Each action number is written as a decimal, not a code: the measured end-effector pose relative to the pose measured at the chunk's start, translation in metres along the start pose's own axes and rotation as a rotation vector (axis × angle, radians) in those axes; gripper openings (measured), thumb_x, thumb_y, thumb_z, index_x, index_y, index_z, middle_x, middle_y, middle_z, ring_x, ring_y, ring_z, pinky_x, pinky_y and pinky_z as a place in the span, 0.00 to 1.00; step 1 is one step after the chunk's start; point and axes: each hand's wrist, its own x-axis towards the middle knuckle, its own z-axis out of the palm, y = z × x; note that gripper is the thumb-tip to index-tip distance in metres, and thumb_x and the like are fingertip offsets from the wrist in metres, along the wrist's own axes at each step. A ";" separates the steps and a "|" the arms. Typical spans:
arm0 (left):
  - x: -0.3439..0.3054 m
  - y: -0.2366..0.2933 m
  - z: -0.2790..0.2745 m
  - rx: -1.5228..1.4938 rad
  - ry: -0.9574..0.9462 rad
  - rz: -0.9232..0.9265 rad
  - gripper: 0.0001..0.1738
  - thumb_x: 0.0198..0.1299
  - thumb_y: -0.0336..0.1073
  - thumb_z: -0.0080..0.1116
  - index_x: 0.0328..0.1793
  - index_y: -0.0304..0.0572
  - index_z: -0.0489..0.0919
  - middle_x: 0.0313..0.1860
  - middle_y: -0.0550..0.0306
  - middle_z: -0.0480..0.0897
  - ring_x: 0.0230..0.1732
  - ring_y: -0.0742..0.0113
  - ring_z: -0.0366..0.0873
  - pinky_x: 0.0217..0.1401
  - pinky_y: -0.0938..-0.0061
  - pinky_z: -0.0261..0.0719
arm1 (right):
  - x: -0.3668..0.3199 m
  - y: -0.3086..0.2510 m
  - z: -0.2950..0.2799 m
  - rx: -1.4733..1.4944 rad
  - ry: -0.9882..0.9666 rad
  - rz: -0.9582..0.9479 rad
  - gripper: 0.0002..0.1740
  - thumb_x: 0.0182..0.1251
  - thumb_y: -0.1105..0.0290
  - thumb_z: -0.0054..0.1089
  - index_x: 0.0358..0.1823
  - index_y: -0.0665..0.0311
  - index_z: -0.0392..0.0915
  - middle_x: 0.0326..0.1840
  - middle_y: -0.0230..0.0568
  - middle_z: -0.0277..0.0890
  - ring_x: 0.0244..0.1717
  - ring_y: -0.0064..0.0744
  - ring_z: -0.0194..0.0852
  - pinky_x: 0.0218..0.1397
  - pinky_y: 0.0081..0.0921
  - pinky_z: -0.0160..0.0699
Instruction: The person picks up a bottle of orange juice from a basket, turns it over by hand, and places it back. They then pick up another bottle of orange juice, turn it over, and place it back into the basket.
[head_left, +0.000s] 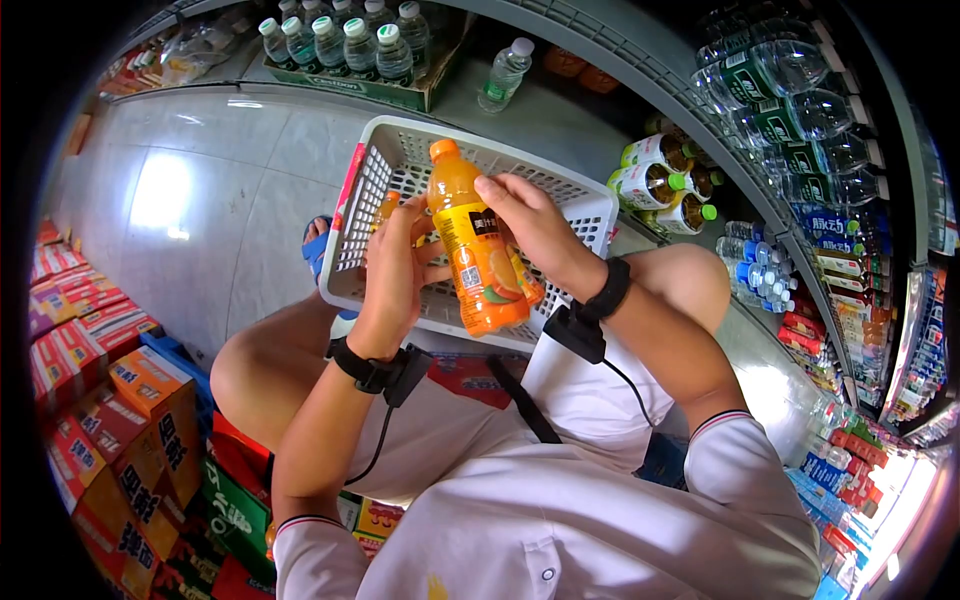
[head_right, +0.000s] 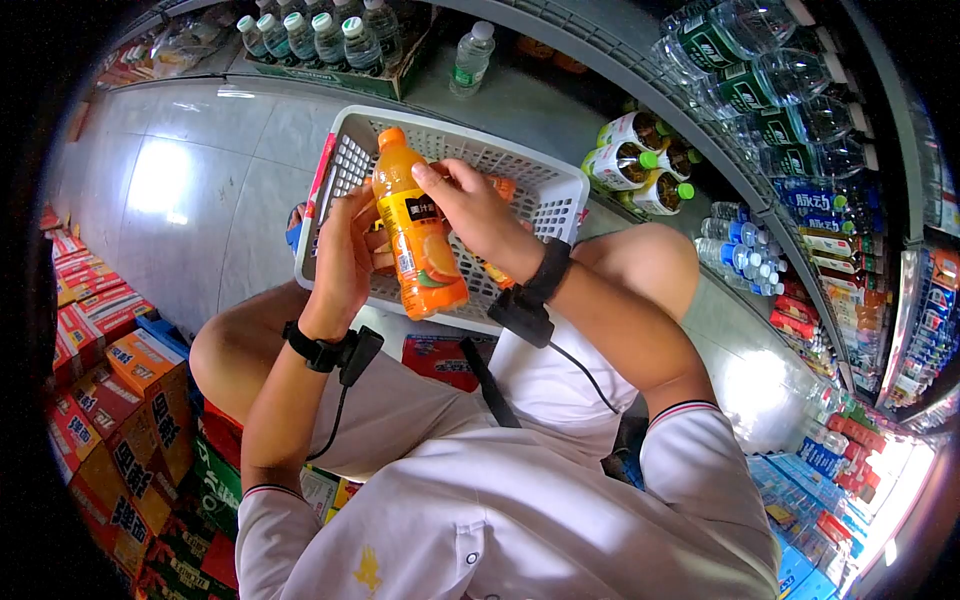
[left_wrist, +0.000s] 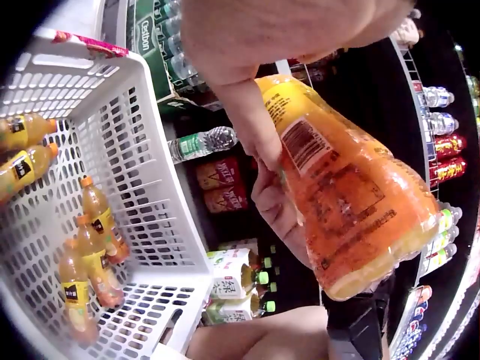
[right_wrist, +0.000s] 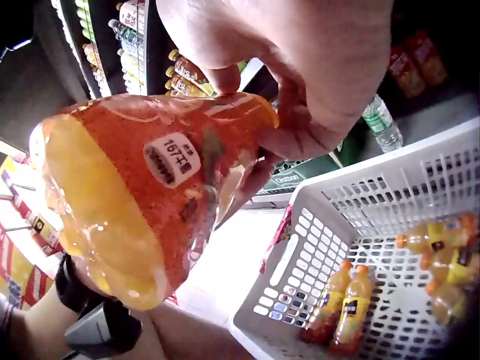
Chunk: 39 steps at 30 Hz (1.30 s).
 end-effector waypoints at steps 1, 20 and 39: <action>0.000 0.000 0.000 0.005 0.002 -0.006 0.33 0.71 0.57 0.43 0.70 0.40 0.67 0.61 0.47 0.80 0.44 0.63 0.86 0.44 0.70 0.87 | 0.000 0.000 0.001 0.006 0.004 0.000 0.21 0.79 0.53 0.52 0.54 0.65 0.75 0.43 0.28 0.76 0.44 0.13 0.73 0.47 0.16 0.75; 0.000 0.001 0.001 -0.027 -0.006 -0.081 0.25 0.70 0.50 0.44 0.66 0.45 0.70 0.56 0.49 0.82 0.42 0.64 0.86 0.45 0.70 0.86 | -0.002 -0.004 0.003 0.050 0.027 0.074 0.20 0.76 0.50 0.55 0.51 0.62 0.75 0.39 0.28 0.76 0.37 0.14 0.75 0.40 0.15 0.74; -0.002 0.003 0.002 0.093 0.021 -0.115 0.25 0.71 0.51 0.45 0.61 0.39 0.74 0.49 0.52 0.84 0.41 0.67 0.86 0.45 0.73 0.86 | -0.002 0.000 0.001 0.111 -0.030 0.216 0.29 0.72 0.42 0.56 0.53 0.65 0.72 0.44 0.35 0.76 0.34 0.23 0.80 0.39 0.22 0.82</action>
